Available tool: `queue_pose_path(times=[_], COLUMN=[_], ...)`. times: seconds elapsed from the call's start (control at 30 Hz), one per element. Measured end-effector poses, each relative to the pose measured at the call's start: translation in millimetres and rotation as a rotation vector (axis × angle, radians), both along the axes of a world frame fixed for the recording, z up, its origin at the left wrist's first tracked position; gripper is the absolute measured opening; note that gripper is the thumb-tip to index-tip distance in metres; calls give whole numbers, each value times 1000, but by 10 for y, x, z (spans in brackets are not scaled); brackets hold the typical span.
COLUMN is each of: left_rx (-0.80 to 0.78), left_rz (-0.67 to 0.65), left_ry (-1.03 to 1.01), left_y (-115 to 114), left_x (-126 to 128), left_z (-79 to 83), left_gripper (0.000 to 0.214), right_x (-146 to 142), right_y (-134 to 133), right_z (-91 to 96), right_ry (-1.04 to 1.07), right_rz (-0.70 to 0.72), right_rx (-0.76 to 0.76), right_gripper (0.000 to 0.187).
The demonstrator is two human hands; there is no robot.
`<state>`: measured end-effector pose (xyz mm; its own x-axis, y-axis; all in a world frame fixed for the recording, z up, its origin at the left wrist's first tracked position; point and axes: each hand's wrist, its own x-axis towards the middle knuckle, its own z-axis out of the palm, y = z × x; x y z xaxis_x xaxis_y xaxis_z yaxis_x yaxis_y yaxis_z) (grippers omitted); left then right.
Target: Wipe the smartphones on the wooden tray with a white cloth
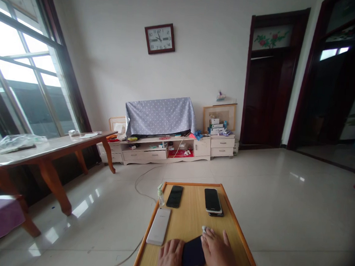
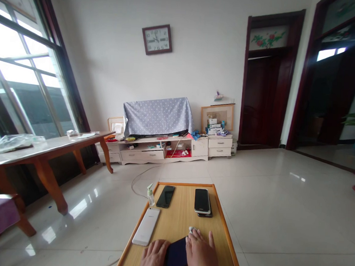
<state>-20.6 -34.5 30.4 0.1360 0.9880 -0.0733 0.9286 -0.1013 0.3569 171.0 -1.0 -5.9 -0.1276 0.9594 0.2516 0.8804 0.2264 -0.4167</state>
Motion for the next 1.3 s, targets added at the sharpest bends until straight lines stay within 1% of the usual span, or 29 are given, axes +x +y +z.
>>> queue_pose_path(times=[0.1,0.23,0.3,0.37,0.47,0.57,0.67,0.83,0.97,1.07,1.3], left_rx=[-28,-46,-59,-57,-20,43,93,182,217,202,175], left_rz=[-3,15,26,22,0,-7,5,22,7,8,-13], left_ry=[16,50,64,66,35,-6,-38,-90,-83,-15,-6], left_y=[33,85,98,97,65,-4,-97,-240,-320,-369,-442], left_x=[1,-1,-4,-6,-3,7,20,28,34,49,75], left_z=[-35,-121,-148,-148,-112,-62,-20,10,19,33,-3], left_gripper=[77,60,58,59,62,68,64,58,61,61,66], right_x=[-148,-412,-462,-429,-269,-94,-4,-1,-1,-2,-28], right_y=[-38,-135,-165,-178,-187,-218,-292,-490,-635,-714,-811], right_z=[-45,-116,-134,-129,-105,-109,-147,-214,-223,-188,-94], right_ry=[-11,15,41,58,39,-3,-61,-155,-169,-171,-138], right_rz=[25,204,251,258,232,208,204,189,192,189,158], right_rx=[16,-44,-70,-85,-106,-103,-89,-22,27,10,-45], right_gripper=[47,44,43,43,44,46,47,48,51,52,51])
